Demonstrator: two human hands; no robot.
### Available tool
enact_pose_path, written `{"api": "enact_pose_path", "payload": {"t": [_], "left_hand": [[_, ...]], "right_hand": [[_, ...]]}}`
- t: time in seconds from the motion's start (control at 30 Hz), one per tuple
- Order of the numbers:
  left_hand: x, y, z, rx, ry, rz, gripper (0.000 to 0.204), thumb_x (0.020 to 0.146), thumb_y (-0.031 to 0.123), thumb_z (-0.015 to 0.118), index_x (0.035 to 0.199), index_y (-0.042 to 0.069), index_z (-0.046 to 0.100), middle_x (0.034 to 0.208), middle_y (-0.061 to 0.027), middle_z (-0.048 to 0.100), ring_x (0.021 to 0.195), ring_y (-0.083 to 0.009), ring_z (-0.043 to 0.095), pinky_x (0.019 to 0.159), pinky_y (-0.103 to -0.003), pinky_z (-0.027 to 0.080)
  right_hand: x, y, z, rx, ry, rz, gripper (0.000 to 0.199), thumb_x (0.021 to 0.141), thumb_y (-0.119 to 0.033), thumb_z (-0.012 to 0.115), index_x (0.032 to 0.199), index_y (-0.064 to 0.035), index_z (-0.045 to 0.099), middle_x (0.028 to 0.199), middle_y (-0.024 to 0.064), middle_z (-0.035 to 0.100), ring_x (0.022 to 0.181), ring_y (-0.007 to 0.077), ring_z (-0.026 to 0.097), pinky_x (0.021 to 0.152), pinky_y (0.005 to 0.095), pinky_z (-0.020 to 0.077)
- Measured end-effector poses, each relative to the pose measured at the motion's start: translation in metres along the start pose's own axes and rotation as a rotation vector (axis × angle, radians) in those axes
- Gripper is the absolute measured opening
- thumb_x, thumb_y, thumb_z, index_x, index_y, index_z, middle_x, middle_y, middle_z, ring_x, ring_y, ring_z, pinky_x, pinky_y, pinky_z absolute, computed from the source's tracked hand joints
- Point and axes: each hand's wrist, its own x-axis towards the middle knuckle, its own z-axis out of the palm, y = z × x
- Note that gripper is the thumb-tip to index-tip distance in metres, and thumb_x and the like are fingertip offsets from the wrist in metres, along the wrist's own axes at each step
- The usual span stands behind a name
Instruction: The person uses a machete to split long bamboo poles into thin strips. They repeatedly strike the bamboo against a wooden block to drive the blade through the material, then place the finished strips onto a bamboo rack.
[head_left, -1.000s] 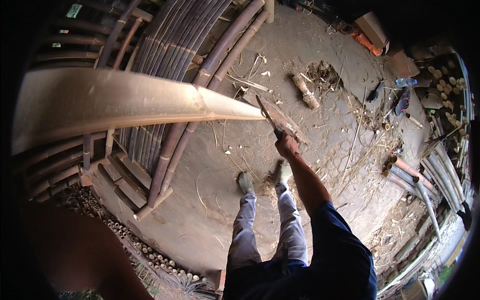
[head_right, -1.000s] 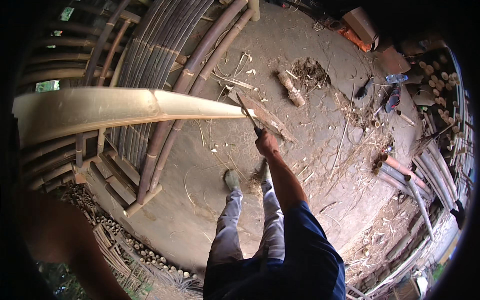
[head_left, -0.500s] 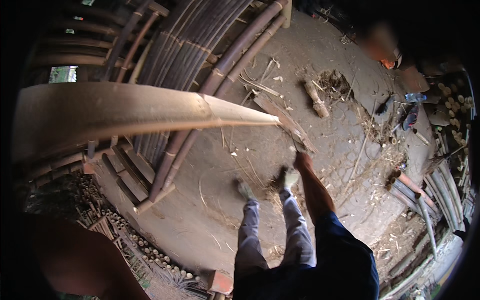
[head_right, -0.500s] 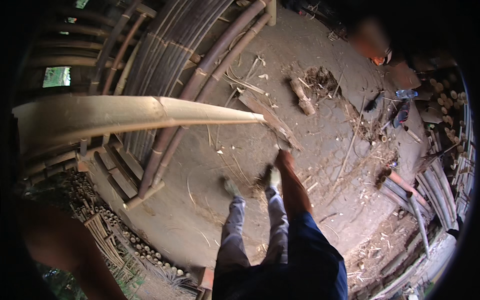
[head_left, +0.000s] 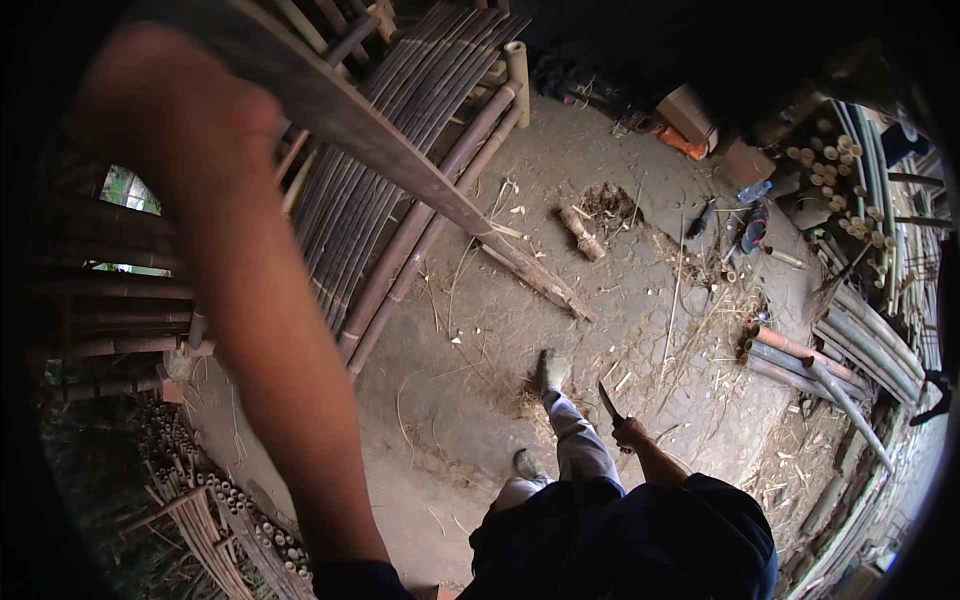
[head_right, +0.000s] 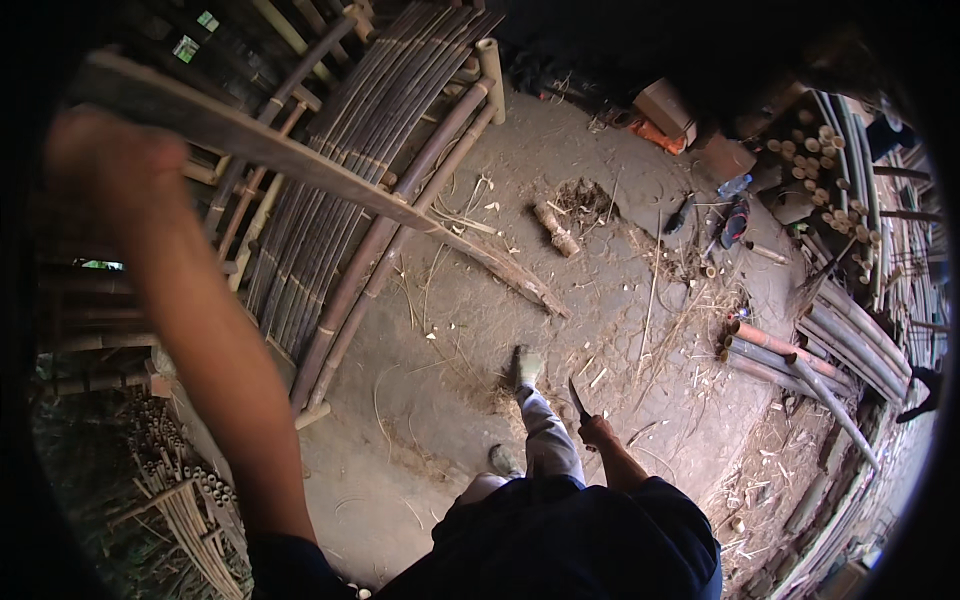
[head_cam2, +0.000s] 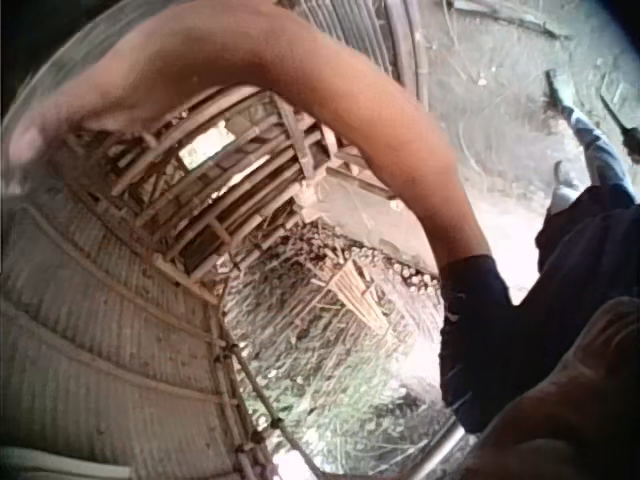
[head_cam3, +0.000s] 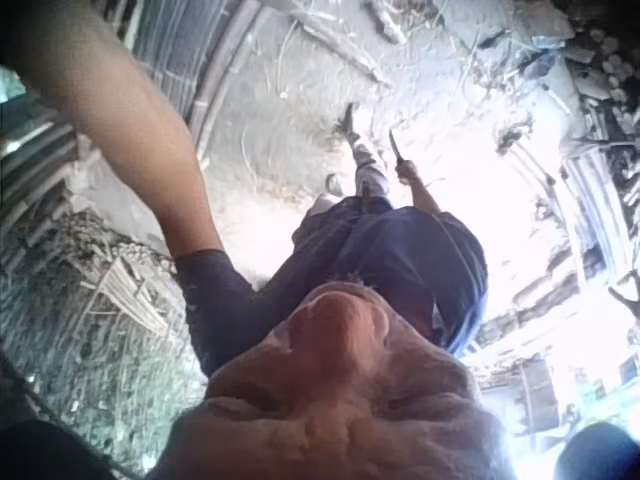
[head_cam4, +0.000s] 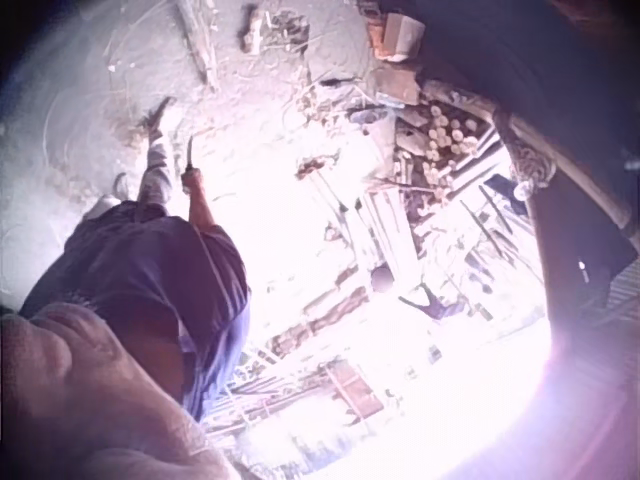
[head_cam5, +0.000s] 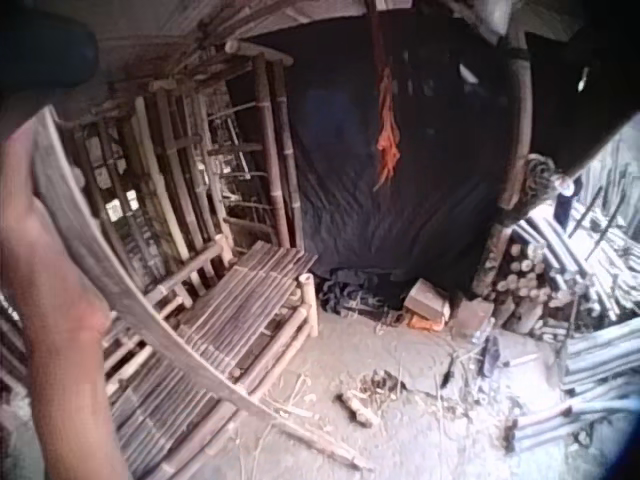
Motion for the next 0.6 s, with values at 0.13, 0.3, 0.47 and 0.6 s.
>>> {"api": "enact_pose_path", "payload": {"t": [0.13,0.3,0.47,0.6], "left_hand": [[-0.024,0.065,-0.036,-0.005,-0.110,-0.047,0.044,0.092,0.037,0.069,0.109,-0.003,0.063,0.096,-0.0070,0.065,0.089,-0.0136,0.061,0.079,-0.028,0.048],[0.020,0.191,-0.098,0.247,-0.151,0.159,0.095,0.072,0.070,0.074,0.131,-0.001,0.051,0.135,-0.0233,0.051,0.122,-0.0358,0.054,0.107,-0.041,0.041],[-0.012,0.371,-0.098,0.012,-0.182,0.239,0.067,0.080,0.056,0.075,0.113,0.001,0.060,0.095,-0.0140,0.066,0.085,-0.0210,0.066,0.077,-0.034,0.052],[-0.046,0.428,-0.105,-0.332,-0.231,0.197,0.040,0.087,0.039,0.076,0.098,0.003,0.062,0.067,-0.0041,0.062,0.054,-0.0120,0.060,0.049,-0.025,0.050]], "right_hand": [[-0.076,0.072,0.008,0.096,0.074,0.003,0.027,0.088,-0.020,0.062,0.078,0.0046,0.062,0.063,0.0125,0.065,0.050,0.0224,0.065,0.043,0.0378,0.0527],[-0.138,0.176,0.060,0.533,0.181,0.038,0.024,0.090,-0.017,0.059,0.076,0.0034,0.061,0.063,0.0133,0.064,0.046,0.0235,0.063,0.039,0.0376,0.0503],[-0.158,0.271,0.127,0.203,0.481,0.133,0.035,0.085,-0.028,0.064,0.091,0.0068,0.069,0.082,0.0218,0.071,0.079,0.0313,0.072,0.066,0.0458,0.0569],[-0.147,0.321,0.155,0.170,0.462,0.061,0.037,0.083,-0.029,0.064,0.093,0.0067,0.070,0.089,0.0237,0.071,0.087,0.0327,0.071,0.072,0.0451,0.0564]]}}
